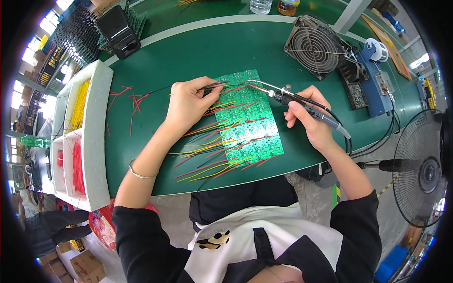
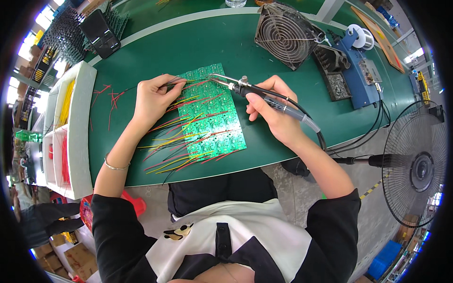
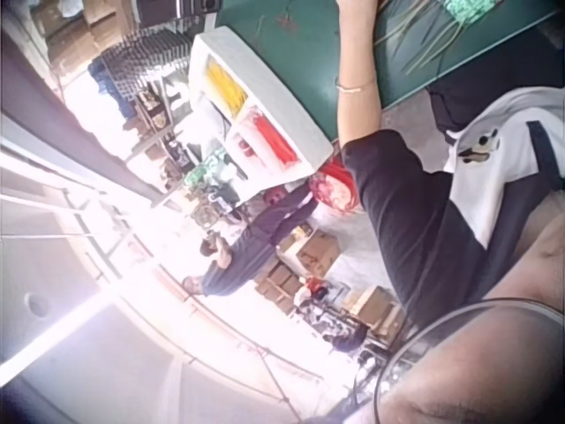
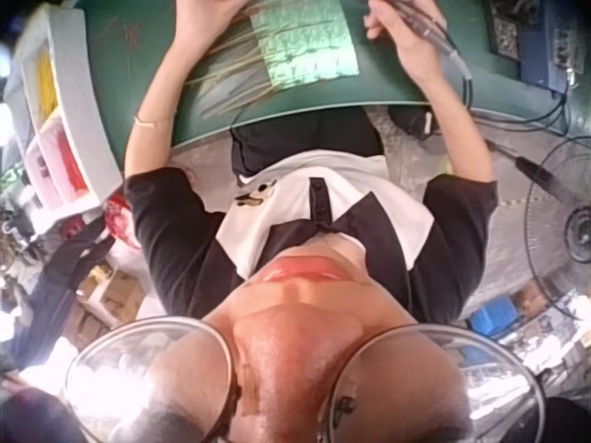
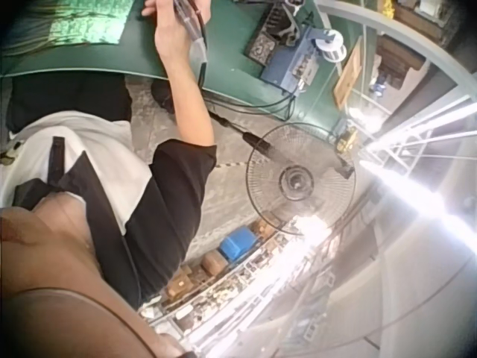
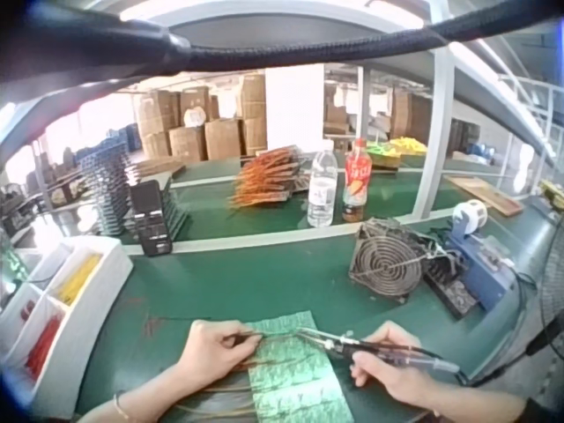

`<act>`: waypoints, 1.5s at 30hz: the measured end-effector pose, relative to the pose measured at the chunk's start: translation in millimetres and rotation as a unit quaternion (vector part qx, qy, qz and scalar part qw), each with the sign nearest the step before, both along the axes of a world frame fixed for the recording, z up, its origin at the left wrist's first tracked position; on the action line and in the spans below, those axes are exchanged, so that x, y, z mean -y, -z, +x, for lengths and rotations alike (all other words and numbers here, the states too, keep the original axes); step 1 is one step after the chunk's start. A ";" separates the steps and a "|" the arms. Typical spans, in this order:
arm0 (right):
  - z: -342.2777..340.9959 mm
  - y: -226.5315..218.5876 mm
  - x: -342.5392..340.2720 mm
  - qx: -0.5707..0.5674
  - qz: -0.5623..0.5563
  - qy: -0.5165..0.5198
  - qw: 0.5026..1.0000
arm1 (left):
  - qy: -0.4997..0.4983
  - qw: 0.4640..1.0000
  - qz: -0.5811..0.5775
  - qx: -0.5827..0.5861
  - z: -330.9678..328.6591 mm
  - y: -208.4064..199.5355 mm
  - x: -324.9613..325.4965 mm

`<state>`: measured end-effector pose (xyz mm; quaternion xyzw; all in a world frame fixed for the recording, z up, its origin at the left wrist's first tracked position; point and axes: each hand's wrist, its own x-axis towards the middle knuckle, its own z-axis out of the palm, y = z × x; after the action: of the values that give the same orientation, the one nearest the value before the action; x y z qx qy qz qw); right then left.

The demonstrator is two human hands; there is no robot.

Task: The person solders wires onto a circuit board using a soldering iron, taking wires from a storage box and attaching them to the board.

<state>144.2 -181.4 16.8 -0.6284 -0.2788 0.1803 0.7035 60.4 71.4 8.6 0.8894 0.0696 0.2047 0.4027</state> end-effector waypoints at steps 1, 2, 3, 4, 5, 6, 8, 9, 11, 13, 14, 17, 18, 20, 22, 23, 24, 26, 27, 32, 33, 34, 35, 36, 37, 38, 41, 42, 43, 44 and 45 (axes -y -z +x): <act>-0.3 -0.3 -0.2 0.000 0.000 0.000 1.000 | 0.000 1.000 0.000 0.000 0.0 0.2 -0.2; -0.5 -0.7 -0.3 -0.002 -0.003 0.000 1.000 | 0.000 1.000 0.001 0.004 0.1 0.4 -0.5; -0.7 -0.9 -0.2 -0.004 -0.006 0.000 1.000 | 0.000 1.000 0.001 0.008 -0.3 0.5 -0.5; -0.8 -0.9 0.0 -0.004 -0.007 -0.001 1.000 | 0.000 1.000 0.001 0.008 -0.7 -0.2 0.1; -0.8 -0.7 0.3 -0.005 -0.006 -0.002 1.000 | -0.002 1.000 -0.001 0.003 -1.3 -1.7 0.9; -0.6 -0.3 0.6 -0.007 -0.006 -0.003 1.000 | -0.004 1.000 -0.004 -0.002 -1.3 -2.8 1.5; 0.0 0.9 0.9 -0.009 0.001 -0.004 1.000 | -0.003 1.000 -0.006 -0.004 -1.3 -3.9 2.1; 0.0 1.1 0.9 -0.010 0.008 -0.006 1.000 | -0.002 1.000 -0.008 -0.005 -1.5 -4.1 2.2; -0.2 1.0 0.8 -0.007 0.007 -0.007 1.000 | -0.003 1.000 -0.004 -0.005 -1.6 -3.2 1.7; -0.6 0.2 0.1 -0.003 0.007 -0.008 1.000 | -0.004 1.000 0.001 -0.005 -1.2 -1.7 1.0; -1.4 -1.0 -0.3 0.003 -0.009 -0.002 1.000 | -0.003 1.000 0.001 -0.002 -0.7 -0.7 0.8; -1.6 -1.7 -0.4 0.013 -0.029 0.003 0.999 | -0.004 1.000 0.003 0.001 -0.8 -2.0 1.5; -1.5 -1.6 -0.5 0.017 -0.034 0.003 0.999 | -0.004 1.000 0.004 0.000 -1.1 -2.6 1.6; -2.0 -2.9 -1.3 0.013 -0.038 0.003 0.999 | -0.006 1.000 0.006 -0.002 -1.8 -2.6 0.9; -1.7 -3.3 -0.4 0.009 -0.042 0.006 0.999 | -0.006 1.000 0.007 -0.002 -1.2 -3.1 1.8; -1.2 -2.2 0.4 0.009 -0.030 0.009 0.999 | -0.006 1.000 0.001 -0.004 -0.9 -3.3 2.4; -0.7 -1.1 0.5 0.008 -0.017 0.011 1.000 | -0.007 1.000 -0.006 -0.005 -1.1 -3.0 2.4; -0.7 -0.1 1.6 0.011 -0.014 0.021 1.000 | -0.008 1.000 -0.004 -0.006 -1.4 -2.1 2.0; -0.9 -0.6 3.1 0.015 -0.011 0.032 0.999 | -0.007 1.000 -0.003 -0.005 -0.8 -2.2 2.2; -4.6 -3.4 12.6 0.068 0.034 0.121 0.990 | -0.005 1.000 0.007 -0.004 -0.6 -3.5 2.4; -6.2 -5.0 15.8 0.103 0.030 0.176 0.979 | -0.007 1.000 0.010 -0.003 -0.3 -4.0 2.6; -6.9 -2.9 21.9 0.109 0.041 0.203 0.972 | -0.007 1.000 0.009 0.000 -0.6 -4.6 3.0; -6.3 1.2 28.5 0.098 0.052 0.225 0.968 | -0.004 1.000 0.003 0.002 -1.5 -5.4 3.2; -8.7 0.9 32.9 0.078 0.050 0.251 0.964 | -0.001 1.000 -0.003 0.004 -2.5 -6.6 3.3; -10.7 0.2 36.2 0.058 0.049 0.275 0.958 | -0.001 1.000 -0.003 0.007 -3.1 -8.4 2.4; -11.1 0.2 39.0 0.061 0.051 0.274 0.958 | -0.004 0.998 0.031 0.057 -4.1 -10.9 0.3; -10.3 6.4 46.3 0.008 0.071 0.301 0.951 | -0.020 0.983 0.151 0.104 -9.3 -30.5 -7.4; -11.2 6.2 46.0 0.010 0.082 0.306 0.949 | -0.047 0.984 0.138 0.100 -12.7 -40.3 -8.2; -12.1 6.1 45.9 0.011 0.092 0.310 0.946 | -0.074 0.985 0.125 0.095 -15.6 -48.9 -8.6; -12.8 6.6 46.2 0.013 0.093 0.313 0.945 | -0.074 0.984 0.107 0.119 -16.5 -53.9 -9.4; -12.7 7.0 45.2 0.016 0.091 0.320 0.943 | -0.077 0.983 0.090 0.143 -19.1 -59.2 -10.4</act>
<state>131.5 -226.6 9.8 -0.6204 -0.0894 -0.0905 0.7739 41.3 81.8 67.8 0.8757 0.0612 0.3654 0.3095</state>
